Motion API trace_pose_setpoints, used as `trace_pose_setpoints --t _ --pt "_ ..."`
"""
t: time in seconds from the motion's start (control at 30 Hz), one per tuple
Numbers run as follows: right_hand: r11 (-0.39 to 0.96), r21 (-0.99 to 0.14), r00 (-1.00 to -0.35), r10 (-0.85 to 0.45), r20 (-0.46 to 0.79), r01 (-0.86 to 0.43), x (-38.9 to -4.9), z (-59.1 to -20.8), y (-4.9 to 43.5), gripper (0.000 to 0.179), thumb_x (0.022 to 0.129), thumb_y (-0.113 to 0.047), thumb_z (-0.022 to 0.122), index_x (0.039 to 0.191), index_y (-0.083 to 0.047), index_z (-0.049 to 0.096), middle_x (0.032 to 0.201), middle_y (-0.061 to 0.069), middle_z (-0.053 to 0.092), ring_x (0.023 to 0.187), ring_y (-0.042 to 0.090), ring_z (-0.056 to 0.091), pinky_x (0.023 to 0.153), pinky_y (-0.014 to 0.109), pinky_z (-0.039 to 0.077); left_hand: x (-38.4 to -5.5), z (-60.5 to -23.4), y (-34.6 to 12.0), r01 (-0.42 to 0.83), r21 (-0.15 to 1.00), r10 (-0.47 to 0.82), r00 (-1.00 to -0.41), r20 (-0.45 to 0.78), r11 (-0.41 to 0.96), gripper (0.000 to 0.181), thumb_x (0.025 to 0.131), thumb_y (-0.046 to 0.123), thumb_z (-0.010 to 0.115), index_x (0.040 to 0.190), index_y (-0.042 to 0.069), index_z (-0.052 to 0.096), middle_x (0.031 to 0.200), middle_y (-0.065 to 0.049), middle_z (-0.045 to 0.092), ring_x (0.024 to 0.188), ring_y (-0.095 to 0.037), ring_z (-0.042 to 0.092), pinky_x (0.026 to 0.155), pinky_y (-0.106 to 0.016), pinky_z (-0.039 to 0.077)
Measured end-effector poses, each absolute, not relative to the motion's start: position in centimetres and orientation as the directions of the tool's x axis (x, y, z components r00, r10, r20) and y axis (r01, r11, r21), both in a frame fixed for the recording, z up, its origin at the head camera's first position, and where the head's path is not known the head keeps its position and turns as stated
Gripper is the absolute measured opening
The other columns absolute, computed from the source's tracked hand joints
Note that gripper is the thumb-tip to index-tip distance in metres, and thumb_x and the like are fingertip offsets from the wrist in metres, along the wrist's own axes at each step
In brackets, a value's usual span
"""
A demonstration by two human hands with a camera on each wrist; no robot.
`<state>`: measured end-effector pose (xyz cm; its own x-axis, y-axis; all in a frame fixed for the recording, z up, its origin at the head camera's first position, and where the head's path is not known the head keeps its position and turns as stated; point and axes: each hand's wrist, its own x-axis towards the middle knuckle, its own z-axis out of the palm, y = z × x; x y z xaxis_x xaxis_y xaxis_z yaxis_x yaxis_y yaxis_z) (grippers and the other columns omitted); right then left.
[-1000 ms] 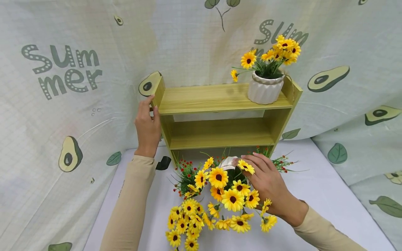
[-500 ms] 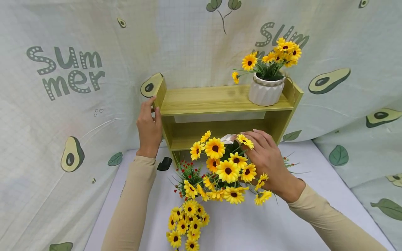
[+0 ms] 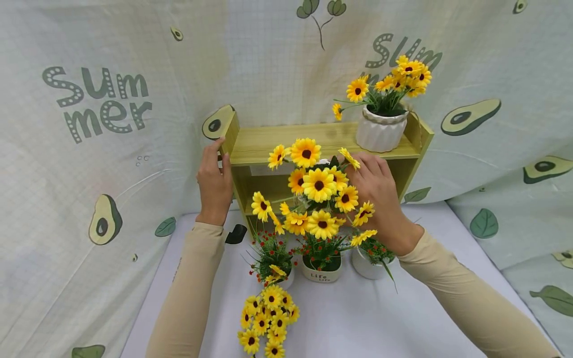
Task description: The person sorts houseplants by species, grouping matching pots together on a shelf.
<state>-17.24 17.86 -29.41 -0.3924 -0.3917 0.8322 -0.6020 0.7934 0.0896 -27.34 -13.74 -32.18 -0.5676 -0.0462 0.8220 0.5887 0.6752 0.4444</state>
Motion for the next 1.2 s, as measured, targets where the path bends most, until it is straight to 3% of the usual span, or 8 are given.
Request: trace_pose_setpoints --t 0.1,0.2,0.33,0.43,0.67,0.77,1.0,1.2 --pt "0.813 0.042 -0.438 -0.355 0.826 -0.580 -17.9 -28.4 17.4 0.036 0.106 -0.022 0.047 0.113 0.009 0.062 0.115 0.028 0.067 0.116 0.047 0.053 0.100 0.062 0.040 -27.4 -32.2 -13.7 0.594 0.443 -0.046 -0.563 0.825 0.671 0.035 0.111 0.006 0.054 0.145 -0.003 0.057 0.125 -0.027 0.063 0.103 -0.040 0.066 0.078 -0.048 0.061" --pt "0.824 -0.013 -0.478 -0.316 0.820 -0.567 -18.6 -27.3 17.1 0.042 0.100 -0.027 0.054 0.120 0.009 0.062 0.118 0.028 0.067 0.119 0.047 0.053 0.103 0.062 0.037 -27.4 -32.2 -13.7 0.590 0.442 -0.046 -0.565 0.824 0.676 0.036 0.111 0.007 0.054 0.145 -0.003 0.056 0.125 -0.026 0.063 0.103 -0.041 0.067 0.078 -0.047 0.061" --pt "0.837 -0.060 -0.494 -0.261 0.829 -0.543 -20.0 -26.2 16.5 0.076 0.105 -0.063 0.036 0.118 0.007 0.062 0.115 0.027 0.067 0.119 0.047 0.053 0.105 0.062 0.036 -27.4 -32.2 -13.7 0.584 0.444 -0.047 -0.569 0.821 0.680 0.036 0.111 0.007 0.054 0.146 -0.002 0.056 0.125 -0.026 0.063 0.102 -0.040 0.066 0.079 -0.047 0.060" --pt "0.843 -0.090 -0.498 -0.223 0.838 -0.530 -21.1 -25.6 16.1 0.097 0.101 -0.080 0.024 0.120 0.007 0.063 0.115 0.026 0.067 0.118 0.047 0.053 0.106 0.061 0.036 -27.4 -32.2 -13.6 0.582 0.450 -0.053 -0.571 0.819 0.678 0.036 0.111 0.007 0.055 0.145 -0.002 0.056 0.124 -0.026 0.063 0.101 -0.039 0.066 0.078 -0.047 0.059" --pt "0.843 -0.148 -0.511 -0.165 0.843 -0.517 -23.6 -24.7 15.6 0.077 0.089 -0.064 0.070 0.125 0.003 0.066 0.117 0.023 0.069 0.116 0.044 0.056 0.109 0.060 0.037 -27.3 -32.1 -13.6 0.575 0.458 -0.063 -0.575 0.816 0.678 0.036 0.110 0.007 0.056 0.145 -0.002 0.057 0.124 -0.026 0.064 0.103 -0.037 0.067 0.077 -0.048 0.058" --pt "0.847 -0.178 -0.529 -0.137 0.837 -0.502 -24.5 -24.4 15.4 0.077 0.082 -0.062 0.081 0.124 0.000 0.068 0.119 0.021 0.071 0.116 0.043 0.058 0.108 0.059 0.038 -27.4 -32.1 -13.6 0.582 0.456 -0.057 -0.574 0.817 0.673 0.036 0.111 0.007 0.055 0.145 -0.002 0.057 0.125 -0.026 0.064 0.103 -0.038 0.066 0.077 -0.047 0.058" --pt "0.850 -0.303 -0.626 -0.040 0.779 -0.431 -25.9 -24.0 15.2 0.080 0.078 -0.060 0.088 0.131 -0.003 0.067 0.127 0.019 0.070 0.124 0.040 0.057 0.111 0.055 0.036 -27.5 -32.1 -13.7 0.601 0.441 -0.043 -0.560 0.828 0.666 0.036 0.112 0.009 0.052 0.145 -0.003 0.057 0.124 -0.026 0.064 0.100 -0.040 0.066 0.076 -0.045 0.058" --pt "0.900 -0.294 -0.691 -0.011 0.723 -0.322 -26.9 -23.6 14.7 0.075 0.080 -0.063 0.086 0.123 -0.004 0.069 0.110 0.021 0.071 0.116 0.044 0.060 0.110 0.056 0.036 -27.4 -32.1 -13.7 0.600 0.443 -0.045 -0.561 0.827 0.666 0.036 0.112 0.009 0.052 0.145 -0.003 0.057 0.124 -0.027 0.063 0.101 -0.040 0.066 0.076 -0.045 0.058"
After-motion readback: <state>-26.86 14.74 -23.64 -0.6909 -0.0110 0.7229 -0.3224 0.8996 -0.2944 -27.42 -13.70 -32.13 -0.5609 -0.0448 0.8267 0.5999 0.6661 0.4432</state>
